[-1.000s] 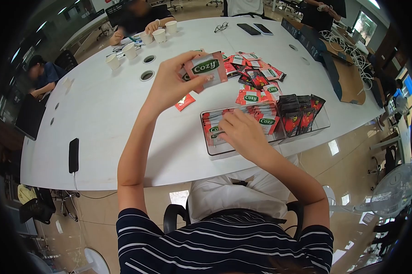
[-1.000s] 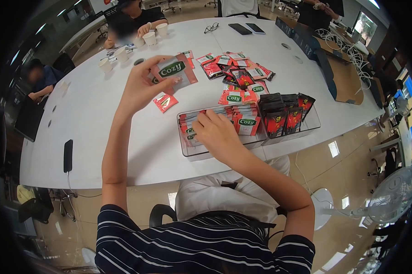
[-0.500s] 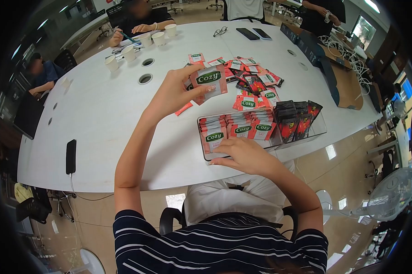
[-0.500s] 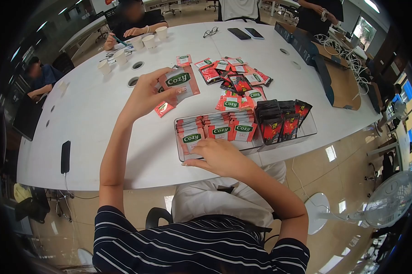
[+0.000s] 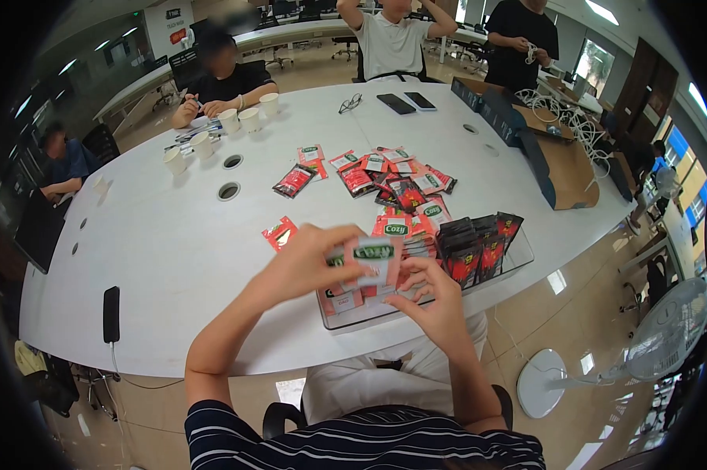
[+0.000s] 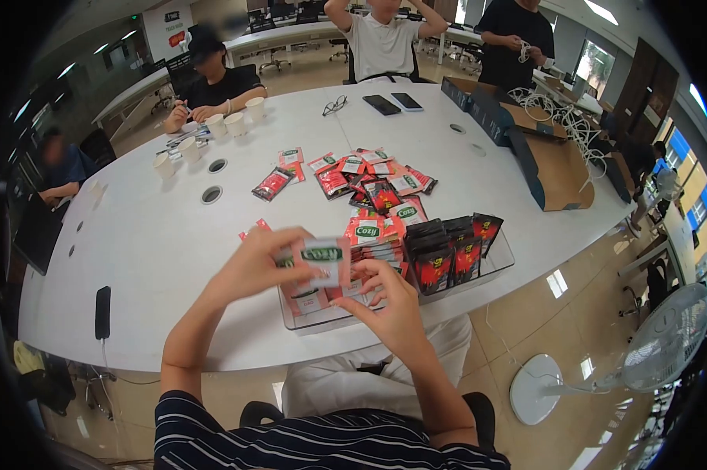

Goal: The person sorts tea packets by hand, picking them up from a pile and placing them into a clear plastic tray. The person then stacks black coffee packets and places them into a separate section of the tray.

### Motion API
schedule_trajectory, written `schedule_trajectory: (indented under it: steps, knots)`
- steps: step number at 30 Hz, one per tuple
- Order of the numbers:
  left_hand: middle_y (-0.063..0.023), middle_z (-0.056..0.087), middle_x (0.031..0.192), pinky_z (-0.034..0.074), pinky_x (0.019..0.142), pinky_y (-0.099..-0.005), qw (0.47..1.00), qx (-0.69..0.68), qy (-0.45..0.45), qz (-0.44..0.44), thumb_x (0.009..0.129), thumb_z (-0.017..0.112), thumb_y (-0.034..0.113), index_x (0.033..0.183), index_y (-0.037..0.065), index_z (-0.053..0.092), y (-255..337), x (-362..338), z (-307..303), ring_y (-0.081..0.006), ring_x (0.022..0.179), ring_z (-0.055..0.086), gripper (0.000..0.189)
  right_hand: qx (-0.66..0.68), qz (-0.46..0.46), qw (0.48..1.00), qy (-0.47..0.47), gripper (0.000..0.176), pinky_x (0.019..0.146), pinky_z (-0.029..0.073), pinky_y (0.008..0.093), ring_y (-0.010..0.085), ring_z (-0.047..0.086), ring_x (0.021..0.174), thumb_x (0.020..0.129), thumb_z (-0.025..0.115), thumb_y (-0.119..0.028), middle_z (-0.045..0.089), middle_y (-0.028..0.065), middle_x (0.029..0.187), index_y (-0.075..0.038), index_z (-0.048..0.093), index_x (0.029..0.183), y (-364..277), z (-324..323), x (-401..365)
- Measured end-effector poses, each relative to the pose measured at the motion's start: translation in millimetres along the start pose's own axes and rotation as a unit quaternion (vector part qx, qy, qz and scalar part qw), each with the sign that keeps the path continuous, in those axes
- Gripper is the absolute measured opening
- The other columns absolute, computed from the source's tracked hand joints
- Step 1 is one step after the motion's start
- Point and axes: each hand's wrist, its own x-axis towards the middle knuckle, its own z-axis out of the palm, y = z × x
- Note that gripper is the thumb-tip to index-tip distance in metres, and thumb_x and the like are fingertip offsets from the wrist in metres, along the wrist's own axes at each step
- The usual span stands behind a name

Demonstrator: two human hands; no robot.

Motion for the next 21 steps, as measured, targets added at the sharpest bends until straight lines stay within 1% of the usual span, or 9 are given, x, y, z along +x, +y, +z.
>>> schedule_trajectory:
  steps: [1,4,5,8,14,16,17,20,21]
  knots:
    - [-0.0068,0.067,0.069,0.050,0.049,-0.0243,0.999,-0.017,-0.025,-0.019,0.080,0.072,0.014,0.097,0.002,0.060,4.0,-0.2,6.1,-0.0140,0.054,0.067,0.024,0.014,-0.038,0.999,0.014,0.041,0.061,0.046,0.0232,0.0101,0.060,0.072,0.074,0.077,-0.005,0.066,0.0043,0.088,-0.003,0.057,0.110,7.2,-0.2,-1.1]
    - [-0.0060,0.067,0.068,0.048,0.046,-0.0230,0.982,-0.122,-0.083,-0.117,0.080,0.072,0.014,0.097,0.003,0.059,12.9,0.3,23.2,-0.0137,0.053,0.066,0.024,0.104,0.011,0.994,-0.006,0.042,0.063,0.046,0.0202,0.0075,0.059,0.072,0.075,0.075,0.000,0.065,0.0058,0.090,-0.001,0.056,0.112,9.9,-6.5,-4.0]
    - [-0.0057,0.067,0.067,0.047,0.046,-0.0226,0.969,-0.166,-0.098,-0.157,0.080,0.072,0.014,0.097,0.003,0.059,13.4,0.5,26.5,-0.0134,0.052,0.066,0.024,0.099,0.014,0.995,-0.016,0.042,0.064,0.047,0.0201,0.0071,0.059,0.073,0.075,0.074,0.001,0.065,0.0059,0.089,0.000,0.056,0.113,12.0,-10.1,-4.5]
    - [-0.0048,0.068,0.068,0.046,0.048,-0.0212,0.986,-0.116,-0.118,-0.004,0.080,0.072,0.014,0.105,0.003,0.060,-11.9,0.9,35.4,-0.0107,0.055,0.066,0.030,0.109,0.025,0.993,-0.027,0.043,0.065,0.048,0.0200,0.0069,0.060,0.077,0.076,0.072,0.005,0.064,0.0065,0.088,0.000,0.053,0.115,16.7,-19.4,-4.0]
    - [-0.0054,0.069,0.075,0.047,0.055,-0.0204,0.974,-0.176,-0.082,-0.120,0.079,0.072,0.013,0.117,0.003,0.060,5.5,1.5,28.3,-0.0068,0.055,0.061,0.041,0.221,0.034,0.973,0.061,0.049,0.065,0.053,0.0226,0.0130,0.064,0.085,0.081,0.063,0.010,0.063,0.0118,0.098,0.000,0.040,0.123,19.4,-19.1,-1.1]
    - [-0.0055,0.069,0.077,0.048,0.056,-0.0207,0.982,-0.164,-0.034,-0.086,0.079,0.072,0.013,0.116,0.003,0.060,0.5,3.7,30.3,-0.0068,0.056,0.060,0.040,0.232,0.041,0.967,0.099,0.052,0.064,0.055,0.0238,0.0156,0.065,0.088,0.082,0.059,0.012,0.062,0.0147,0.103,0.000,0.034,0.125,21.9,-23.1,-0.7]
    - [-0.0055,0.069,0.077,0.048,0.057,-0.0208,0.985,-0.159,-0.011,-0.070,0.079,0.072,0.013,0.116,0.002,0.060,-2.6,4.3,31.3,-0.0068,0.057,0.060,0.040,0.199,0.055,0.974,0.089,0.054,0.063,0.057,0.0248,0.0170,0.065,0.089,0.082,0.057,0.014,0.061,0.0168,0.107,0.000,0.031,0.128,23.2,-27.8,-1.2]
    - [-0.0016,0.068,0.088,0.049,0.068,-0.0213,0.989,-0.121,-0.006,-0.085,0.081,0.070,0.007,0.116,0.001,0.059,-10.5,6.7,26.1,-0.0059,0.075,0.063,0.037,0.213,0.042,0.968,0.128,0.054,0.065,0.058,0.0253,0.0173,0.065,0.091,0.082,0.056,0.014,0.060,0.0170,0.108,0.000,0.032,0.127,11.8,-28.6,3.0]
    - [-0.0011,0.066,0.087,0.049,0.070,-0.0214,0.985,-0.142,0.004,-0.095,0.080,0.071,0.009,0.111,0.002,0.061,-10.3,7.5,26.1,-0.0049,0.079,0.059,0.033,0.206,0.033,0.969,0.130,0.052,0.066,0.058,0.0257,0.0177,0.065,0.092,0.082,0.055,0.013,0.061,0.0164,0.108,0.000,0.033,0.127,11.5,-30.1,3.3]
